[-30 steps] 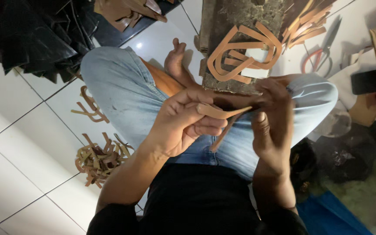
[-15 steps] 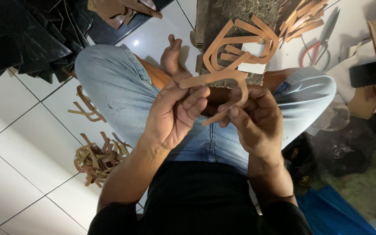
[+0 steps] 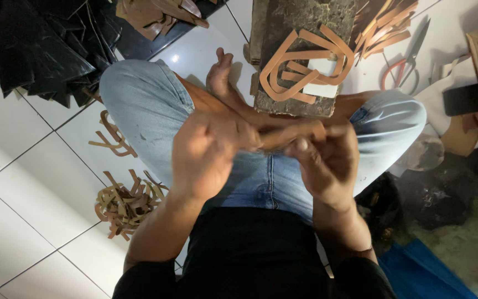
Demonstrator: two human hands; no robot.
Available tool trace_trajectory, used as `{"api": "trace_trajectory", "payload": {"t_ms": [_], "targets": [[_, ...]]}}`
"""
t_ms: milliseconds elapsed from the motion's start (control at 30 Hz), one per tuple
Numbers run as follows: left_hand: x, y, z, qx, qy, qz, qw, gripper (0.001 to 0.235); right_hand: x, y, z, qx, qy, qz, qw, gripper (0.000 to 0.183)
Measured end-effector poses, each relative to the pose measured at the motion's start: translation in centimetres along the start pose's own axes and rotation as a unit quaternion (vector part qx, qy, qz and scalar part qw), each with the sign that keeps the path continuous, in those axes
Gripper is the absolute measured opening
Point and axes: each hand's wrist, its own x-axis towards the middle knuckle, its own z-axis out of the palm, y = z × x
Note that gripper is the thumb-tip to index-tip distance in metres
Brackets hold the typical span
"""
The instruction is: The person sits on the floor and repeatedly picks up small tan leather strips, bends them into U-shapes, and places them on a wooden block. The person also applies glue from a green bottle to the block and arranges the leather pieces.
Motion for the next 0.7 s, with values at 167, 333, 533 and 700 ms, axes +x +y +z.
{"api": "trace_trajectory", "payload": {"t_ms": [167, 333, 533, 700], "targets": [[0.4, 3.5, -0.1, 0.39, -0.249, 0.195, 0.865, 0.012, -0.4, 1.2, -1.6, -0.215, 0.006, -0.311, 0.926, 0.02], [0.7, 4.2, -0.3, 0.53, -0.24, 0.2, 0.788, 0.015, -0.7, 1.2, -5.0, -0.23, -0.056, -0.382, 0.893, 0.028], [-0.1, 2.8, -0.3, 0.482, -0.242, 0.182, 0.822, 0.017, -2.5, 2.4, -6.5, 0.031, -0.01, -0.228, 0.973, 0.032], [-0.3, 3.1, 0.1, 0.362, -0.24, 0.128, 0.892, 0.01, -2.1, 2.4, -5.5, -0.19, 0.0, -0.264, 0.946, 0.033]]}}
